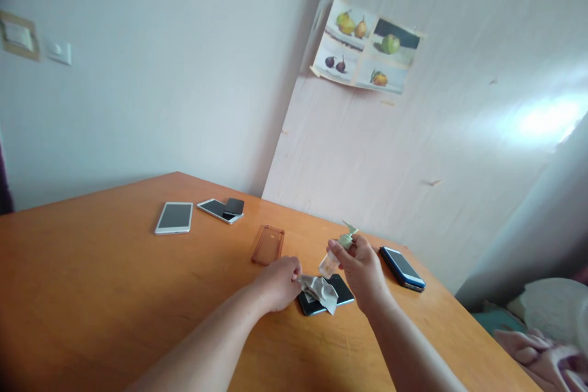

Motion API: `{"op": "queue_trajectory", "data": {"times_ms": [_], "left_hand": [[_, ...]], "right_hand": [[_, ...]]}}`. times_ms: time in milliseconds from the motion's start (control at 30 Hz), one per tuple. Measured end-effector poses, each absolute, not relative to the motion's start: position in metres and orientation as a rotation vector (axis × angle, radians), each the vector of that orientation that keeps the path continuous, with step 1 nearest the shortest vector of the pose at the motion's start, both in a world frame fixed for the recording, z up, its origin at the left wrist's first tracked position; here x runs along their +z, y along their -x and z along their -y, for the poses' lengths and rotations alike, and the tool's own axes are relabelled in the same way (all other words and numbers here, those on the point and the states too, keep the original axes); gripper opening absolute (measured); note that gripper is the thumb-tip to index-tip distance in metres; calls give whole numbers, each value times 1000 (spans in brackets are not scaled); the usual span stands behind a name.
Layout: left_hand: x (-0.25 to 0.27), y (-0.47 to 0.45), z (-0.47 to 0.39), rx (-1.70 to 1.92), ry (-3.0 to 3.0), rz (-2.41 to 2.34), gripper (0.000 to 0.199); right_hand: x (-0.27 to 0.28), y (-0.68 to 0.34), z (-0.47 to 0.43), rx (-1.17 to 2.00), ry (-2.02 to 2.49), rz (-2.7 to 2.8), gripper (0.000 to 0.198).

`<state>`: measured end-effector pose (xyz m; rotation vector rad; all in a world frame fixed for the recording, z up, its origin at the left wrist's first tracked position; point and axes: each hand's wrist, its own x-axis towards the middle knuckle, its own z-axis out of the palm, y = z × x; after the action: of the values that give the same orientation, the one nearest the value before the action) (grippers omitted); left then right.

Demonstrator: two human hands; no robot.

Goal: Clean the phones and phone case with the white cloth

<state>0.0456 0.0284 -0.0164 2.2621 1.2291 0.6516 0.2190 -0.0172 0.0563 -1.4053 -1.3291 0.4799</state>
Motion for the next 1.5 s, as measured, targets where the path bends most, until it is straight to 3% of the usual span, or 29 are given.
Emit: {"op": "queue_trajectory", "data": {"times_ms": [233,567,1167,1267,1500], "left_hand": [[-18,-45,-30,674,-2208,-1264,11],[-12,-47,-36,710,-1978,-1471,19],[-2,-46,-26,689,-1863,-1459,29],[-1,-45,-26,689,-1867,-1453,30],[-1,-45,-25,739,-1860,-1440,31]], "right_hand": [[47,-210,-76,405,1345,1286,53],[21,-207,-174,468,1473,1218,34],[0,-182,-210,679,1561,1226,24],[2,-180,-202,689,1565,1230,32],[17,-181,-163,627,1581,1196,72]]}}
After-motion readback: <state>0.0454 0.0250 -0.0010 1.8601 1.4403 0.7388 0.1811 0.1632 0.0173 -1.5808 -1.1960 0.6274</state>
